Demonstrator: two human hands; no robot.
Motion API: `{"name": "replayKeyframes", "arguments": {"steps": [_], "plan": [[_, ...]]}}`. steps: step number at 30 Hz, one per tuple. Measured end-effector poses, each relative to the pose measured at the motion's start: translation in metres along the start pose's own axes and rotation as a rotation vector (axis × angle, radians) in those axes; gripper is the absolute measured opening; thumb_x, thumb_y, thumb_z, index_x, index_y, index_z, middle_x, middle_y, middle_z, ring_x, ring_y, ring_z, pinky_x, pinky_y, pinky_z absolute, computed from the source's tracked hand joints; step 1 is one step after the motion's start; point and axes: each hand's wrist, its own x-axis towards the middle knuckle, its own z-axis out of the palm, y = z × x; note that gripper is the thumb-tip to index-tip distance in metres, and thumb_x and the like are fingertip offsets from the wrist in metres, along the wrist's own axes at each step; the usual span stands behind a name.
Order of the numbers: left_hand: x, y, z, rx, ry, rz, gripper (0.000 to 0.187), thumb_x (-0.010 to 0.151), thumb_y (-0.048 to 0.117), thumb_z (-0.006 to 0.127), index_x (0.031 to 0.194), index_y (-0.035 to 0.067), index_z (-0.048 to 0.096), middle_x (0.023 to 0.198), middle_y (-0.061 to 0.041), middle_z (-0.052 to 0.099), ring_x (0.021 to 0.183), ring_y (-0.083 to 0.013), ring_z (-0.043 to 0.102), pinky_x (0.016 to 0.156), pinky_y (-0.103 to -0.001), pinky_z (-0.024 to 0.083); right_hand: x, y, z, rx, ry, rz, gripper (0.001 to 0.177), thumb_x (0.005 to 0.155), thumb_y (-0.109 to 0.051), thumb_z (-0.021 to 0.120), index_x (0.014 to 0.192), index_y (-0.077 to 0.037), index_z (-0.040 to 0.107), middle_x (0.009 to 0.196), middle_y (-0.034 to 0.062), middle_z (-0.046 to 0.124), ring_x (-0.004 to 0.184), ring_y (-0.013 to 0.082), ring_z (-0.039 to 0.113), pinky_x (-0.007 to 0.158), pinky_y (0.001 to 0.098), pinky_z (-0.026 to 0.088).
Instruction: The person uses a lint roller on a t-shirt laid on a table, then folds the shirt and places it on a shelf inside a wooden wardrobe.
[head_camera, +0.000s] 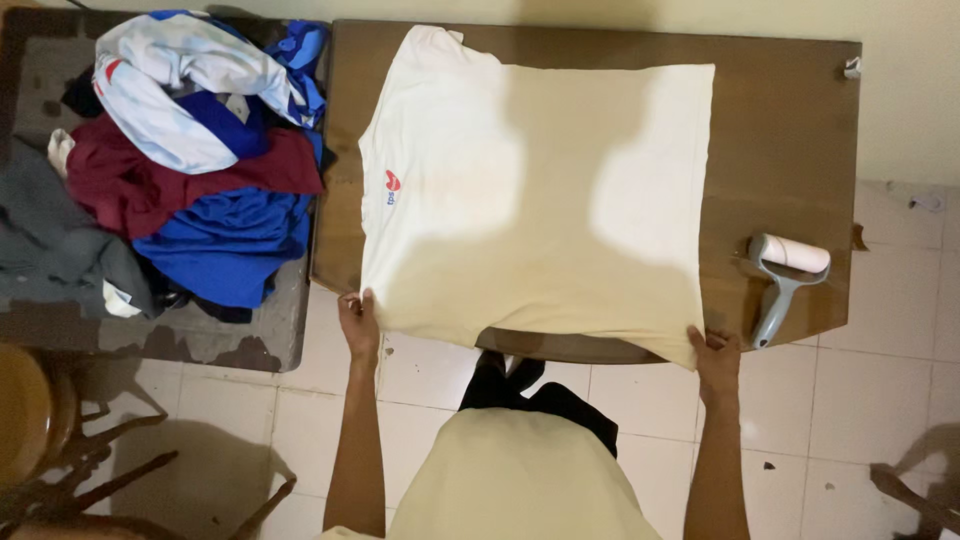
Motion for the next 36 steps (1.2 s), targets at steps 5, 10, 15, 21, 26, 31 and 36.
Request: {"name": "replayKeyframes", "arguments": {"steps": [5, 10, 15, 21, 26, 31, 36], "plan": [[-0.006, -0.011, 0.004, 0.218, 0.007, 0.024, 0.029, 0.104, 0.028, 0.064, 0.112, 0.0, 0.063, 0.094, -0.007, 0.066, 0.083, -0.0147, 0.057, 0.077, -0.031, 0.049, -0.003, -0.001, 0.004, -0.187, -0.153, 0.043, 0.05, 0.096, -0.034, 0.077, 0.12, 0.007, 0.062, 0.109, 0.0173, 0.071, 0.096, 0.0245, 0.065, 0.082, 0.0374, 0.052], [-0.015, -0.002, 0.002, 0.271, 0.019, -0.047, 0.03, 0.106, 0.028, 0.063, 0.112, -0.001, 0.064, 0.089, -0.01, 0.065, 0.08, -0.02, 0.056, 0.077, -0.036, 0.05, -0.009, -0.004, -0.009, -0.304, -0.194, 0.055, 0.049, 0.099, -0.04, 0.072, 0.112, 0.007, 0.069, 0.098, 0.0195, 0.073, 0.086, 0.0289, 0.064, 0.078, 0.0399, 0.051], [-0.014, 0.015, 0.002, 0.358, 0.037, 0.002, 0.026, 0.101, 0.019, 0.066, 0.119, 0.001, 0.06, 0.098, -0.009, 0.067, 0.087, -0.022, 0.065, 0.077, -0.038, 0.052, -0.012, -0.01, -0.015, -0.366, -0.159, 0.208, 0.052, 0.092, -0.044, 0.073, 0.11, 0.003, 0.067, 0.098, 0.0176, 0.073, 0.088, 0.0326, 0.071, 0.078, 0.044, 0.054], [-0.029, 0.066, 0.016, 0.649, 0.108, 0.299, 0.057, 0.08, 0.0, 0.078, 0.133, 0.002, 0.056, 0.123, -0.025, 0.053, 0.11, -0.041, 0.048, 0.092, -0.051, 0.041, -0.012, -0.009, -0.019, -0.551, -0.064, 0.035, 0.047, 0.094, -0.046, 0.071, 0.11, -0.001, 0.071, 0.104, 0.015, 0.076, 0.099, 0.0325, 0.07, 0.086, 0.0453, 0.053], [-0.064, 0.1, 0.05, 0.444, -0.148, 0.285, 0.044, 0.089, 0.015, 0.079, 0.127, 0.007, 0.057, 0.125, -0.013, 0.057, 0.115, -0.0316, 0.053, 0.102, -0.047, 0.042, -0.028, -0.01, -0.005, -0.66, -0.048, 0.006, 0.054, 0.089, -0.047, 0.079, 0.107, 0.002, 0.066, 0.103, 0.0197, 0.07, 0.098, 0.0368, 0.067, 0.082, 0.0485, 0.053], [-0.126, 0.113, 0.077, 0.652, -0.62, 0.37, 0.056, 0.08, 0.036, 0.086, 0.118, 0.006, 0.057, 0.117, -0.014, 0.051, 0.11, -0.0326, 0.047, 0.093, -0.049, 0.038, -0.025, 0.013, 0.002, -0.557, -0.113, 0.035, 0.041, 0.103, -0.035, 0.071, 0.103, 0.006, 0.065, 0.092, 0.0208, 0.07, 0.084, 0.0352, 0.069, 0.075, 0.0449, 0.055], [-0.138, 0.103, 0.082, 0.729, -0.577, 0.428, 0.022, 0.091, 0.017, 0.071, 0.112, 0.014, 0.066, 0.118, -0.008, 0.056, 0.114, -0.0319, 0.049, 0.094, -0.048, 0.037, -0.015, 0.023, -0.005, -0.376, -0.145, 0.091, 0.042, 0.105, -0.031, 0.065, 0.109, 0.009, 0.054, 0.091, 0.0185, 0.067, 0.073, 0.0257, 0.071, 0.06, 0.0381, 0.055]]}}
